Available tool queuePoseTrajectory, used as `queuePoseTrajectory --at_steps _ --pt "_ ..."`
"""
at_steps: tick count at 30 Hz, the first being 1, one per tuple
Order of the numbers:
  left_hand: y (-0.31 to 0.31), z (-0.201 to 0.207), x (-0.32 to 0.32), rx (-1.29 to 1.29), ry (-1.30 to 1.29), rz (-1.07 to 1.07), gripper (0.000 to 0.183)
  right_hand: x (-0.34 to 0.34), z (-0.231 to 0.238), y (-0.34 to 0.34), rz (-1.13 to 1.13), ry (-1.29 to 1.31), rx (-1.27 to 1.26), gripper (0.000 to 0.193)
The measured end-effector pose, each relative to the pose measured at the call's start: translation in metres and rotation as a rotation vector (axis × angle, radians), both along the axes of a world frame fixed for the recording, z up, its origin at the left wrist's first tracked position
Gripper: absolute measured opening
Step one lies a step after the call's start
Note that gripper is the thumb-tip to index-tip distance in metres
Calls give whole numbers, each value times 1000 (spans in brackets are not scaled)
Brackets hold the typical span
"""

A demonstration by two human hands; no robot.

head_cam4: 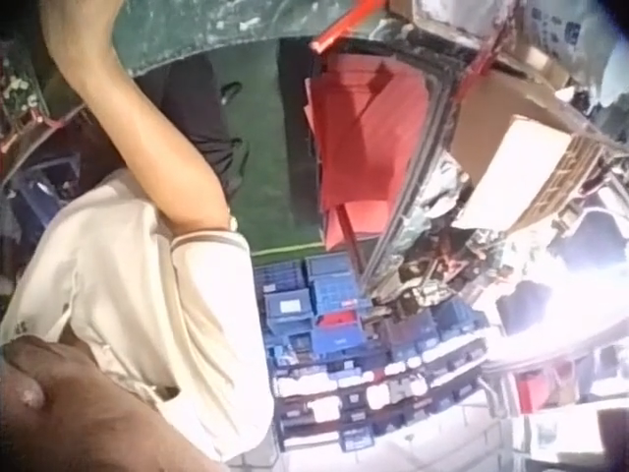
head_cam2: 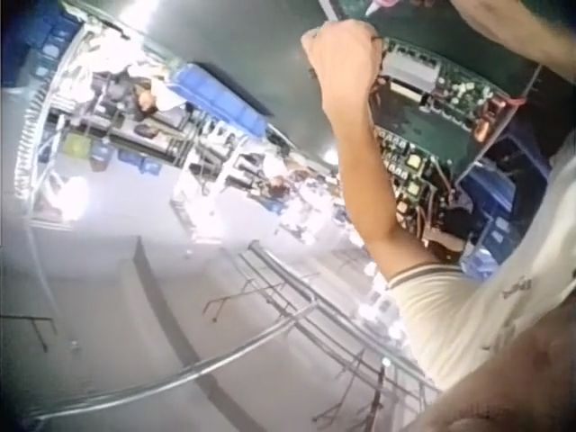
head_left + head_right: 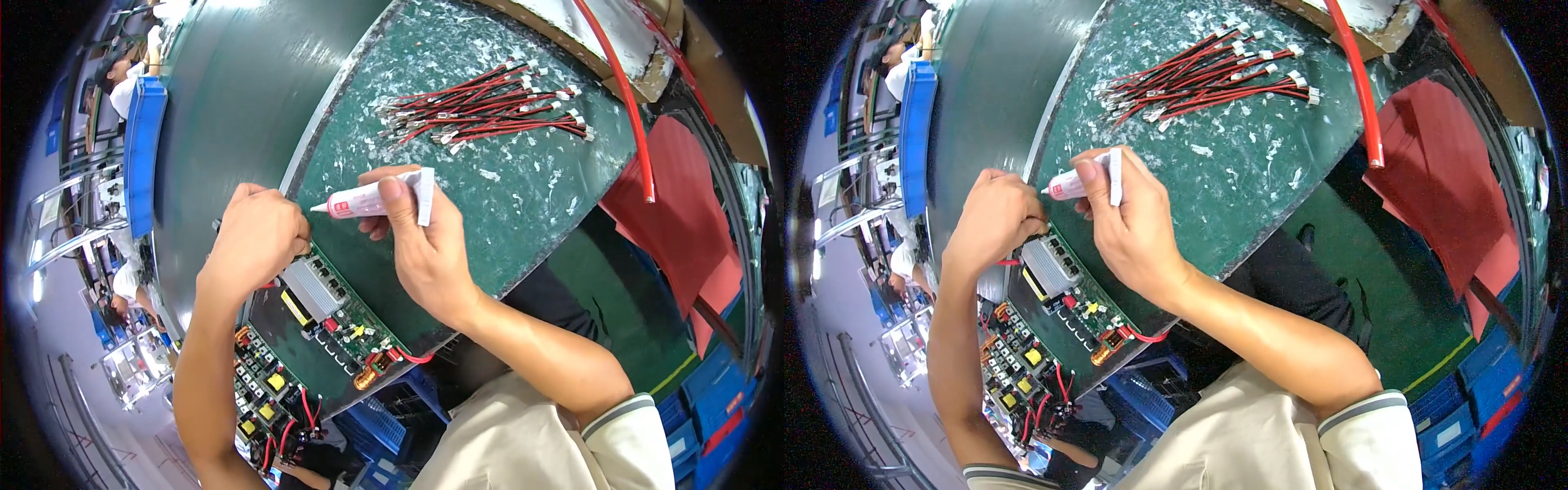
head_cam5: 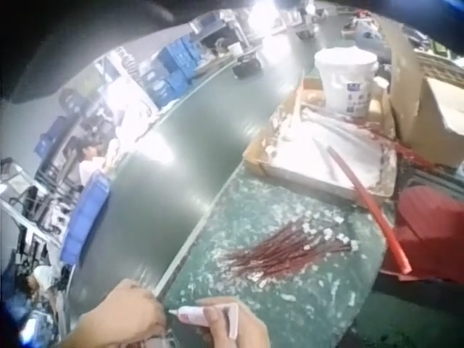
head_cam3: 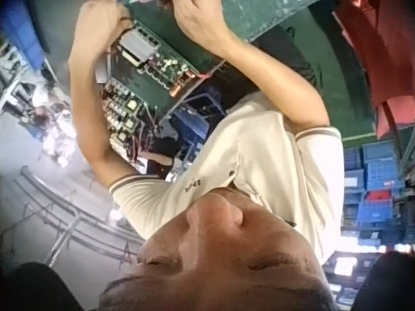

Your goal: Assembling electronic components, applying adhesive, and installing fans onto circuit boards on a production line.

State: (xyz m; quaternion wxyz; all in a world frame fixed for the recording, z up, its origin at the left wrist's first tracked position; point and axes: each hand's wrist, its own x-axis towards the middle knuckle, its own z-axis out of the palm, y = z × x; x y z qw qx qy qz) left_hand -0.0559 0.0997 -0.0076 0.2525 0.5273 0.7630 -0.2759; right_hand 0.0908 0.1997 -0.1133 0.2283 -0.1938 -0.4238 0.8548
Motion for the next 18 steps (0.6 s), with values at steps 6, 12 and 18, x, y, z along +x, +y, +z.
queuePoseTrajectory --at_steps 6,12,18 --pt "-4 -6 -2 153 11 -13 13 2 3 8 17 1 -22 41" --pt "-17 10 -1 93 74 77 18 3 3 5 58 -69 6 39" --pt "-76 29 28 1153 349 609 40 12 5 2 199 -46 203 35"
